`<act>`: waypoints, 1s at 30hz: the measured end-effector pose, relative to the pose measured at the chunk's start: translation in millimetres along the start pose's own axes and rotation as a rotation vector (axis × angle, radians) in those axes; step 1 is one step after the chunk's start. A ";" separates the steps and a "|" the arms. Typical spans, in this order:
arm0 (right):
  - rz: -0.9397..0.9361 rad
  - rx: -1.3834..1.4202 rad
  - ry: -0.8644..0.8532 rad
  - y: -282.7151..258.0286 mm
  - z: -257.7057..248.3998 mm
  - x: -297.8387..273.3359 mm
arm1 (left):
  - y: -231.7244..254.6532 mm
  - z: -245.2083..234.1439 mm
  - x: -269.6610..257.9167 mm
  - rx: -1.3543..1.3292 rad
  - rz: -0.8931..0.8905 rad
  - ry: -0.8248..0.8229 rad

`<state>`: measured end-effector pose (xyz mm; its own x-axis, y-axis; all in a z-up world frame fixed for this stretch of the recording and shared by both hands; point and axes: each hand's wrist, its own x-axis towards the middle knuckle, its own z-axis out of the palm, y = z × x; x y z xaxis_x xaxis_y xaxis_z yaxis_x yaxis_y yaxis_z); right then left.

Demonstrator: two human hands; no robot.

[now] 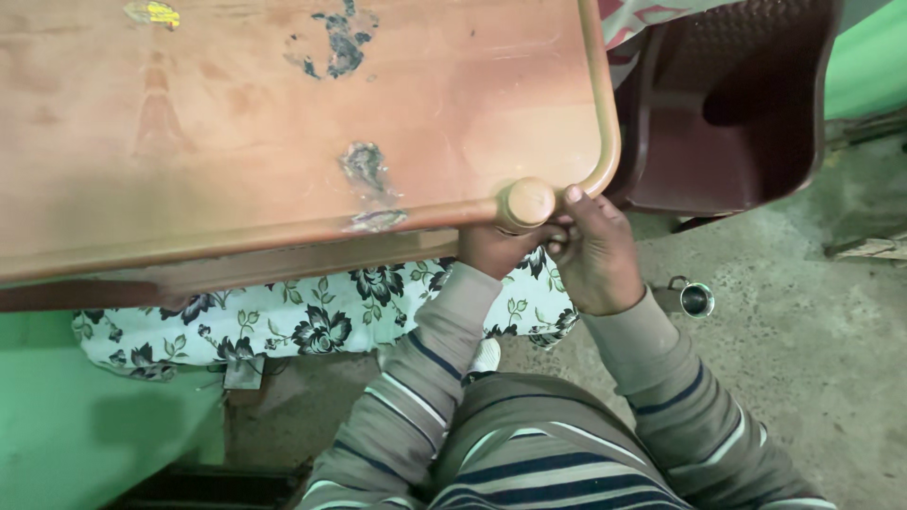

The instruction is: The person removes the four legs from a plastic table one at a time by hand. They lift and rotate the table to access each leg, then pull each leg out of its socket and place it on the bed.

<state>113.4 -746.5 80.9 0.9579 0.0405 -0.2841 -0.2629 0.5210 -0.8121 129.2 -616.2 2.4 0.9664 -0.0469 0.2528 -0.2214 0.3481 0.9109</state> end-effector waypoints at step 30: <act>0.052 -0.044 0.112 -2.0 8.4 -4.4 | 7.3 0.8 10.9 0.537 0.045 -0.092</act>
<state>110.7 -740.5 88.1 0.9248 -0.0301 -0.3792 -0.3188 0.4825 -0.8158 138.0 -614.9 12.0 0.9443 -0.1334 0.3008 -0.3211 -0.1740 0.9309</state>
